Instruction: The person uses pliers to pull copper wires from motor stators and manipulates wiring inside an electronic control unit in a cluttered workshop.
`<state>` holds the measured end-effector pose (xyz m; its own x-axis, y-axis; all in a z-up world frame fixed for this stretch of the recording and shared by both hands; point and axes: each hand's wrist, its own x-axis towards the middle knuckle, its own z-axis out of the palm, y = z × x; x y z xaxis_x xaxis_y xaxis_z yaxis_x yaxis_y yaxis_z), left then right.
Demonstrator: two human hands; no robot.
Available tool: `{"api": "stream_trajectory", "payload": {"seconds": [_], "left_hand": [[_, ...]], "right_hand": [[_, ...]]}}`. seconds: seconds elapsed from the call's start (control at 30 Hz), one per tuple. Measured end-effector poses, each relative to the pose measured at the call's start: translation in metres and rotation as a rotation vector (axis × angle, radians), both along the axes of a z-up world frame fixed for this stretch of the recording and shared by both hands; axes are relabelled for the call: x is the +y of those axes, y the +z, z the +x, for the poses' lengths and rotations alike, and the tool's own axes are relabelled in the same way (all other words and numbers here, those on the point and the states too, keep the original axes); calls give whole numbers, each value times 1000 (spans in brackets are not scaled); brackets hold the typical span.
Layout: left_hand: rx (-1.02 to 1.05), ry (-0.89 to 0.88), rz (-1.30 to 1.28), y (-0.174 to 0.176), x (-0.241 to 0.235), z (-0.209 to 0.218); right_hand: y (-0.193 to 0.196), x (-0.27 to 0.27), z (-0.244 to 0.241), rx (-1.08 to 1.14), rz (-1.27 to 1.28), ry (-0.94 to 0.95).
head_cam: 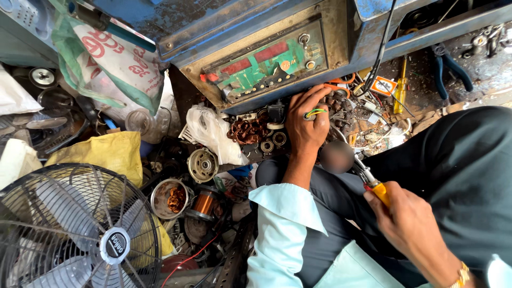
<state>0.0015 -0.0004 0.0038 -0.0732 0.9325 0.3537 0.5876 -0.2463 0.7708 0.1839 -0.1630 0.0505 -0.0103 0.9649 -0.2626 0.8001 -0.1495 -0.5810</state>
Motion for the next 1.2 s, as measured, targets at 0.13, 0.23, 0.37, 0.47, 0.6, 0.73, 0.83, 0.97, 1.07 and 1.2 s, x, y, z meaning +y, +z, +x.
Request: {"api": "stream_trajectory", "payload": {"seconds": [0.13,0.23,0.37,0.47,0.6,0.73,0.83,0.97,1.07,1.2], "left_hand": [[0,8,-15,-1,0,1],[-1,-2,-12,-1,1,3],[15,-2,17,0,1,2],[21,-15,38,-2,3,2],[0,-20,16,-4,0,0],[11,-20,37,-2,2,1],[15,-10,25,-4,1,1],[24,-1,27,-6,0,1],[25,-7,35,-6,0,0],[10,-13,18,6,1,2]], "right_hand": [[22,1,-4,-87,149,168],[31,9,4,-163,15,204],[15,22,18,-90,-198,154],[-16,11,10,440,-433,-107],[-55,-7,13,699,-439,-147],[-74,-9,32,855,-509,-112],[-69,-11,29,810,-508,-198],[-48,-6,24,630,-432,-199],[-43,-3,25,490,-598,-156],[-54,-4,38,786,-631,-130]]}}
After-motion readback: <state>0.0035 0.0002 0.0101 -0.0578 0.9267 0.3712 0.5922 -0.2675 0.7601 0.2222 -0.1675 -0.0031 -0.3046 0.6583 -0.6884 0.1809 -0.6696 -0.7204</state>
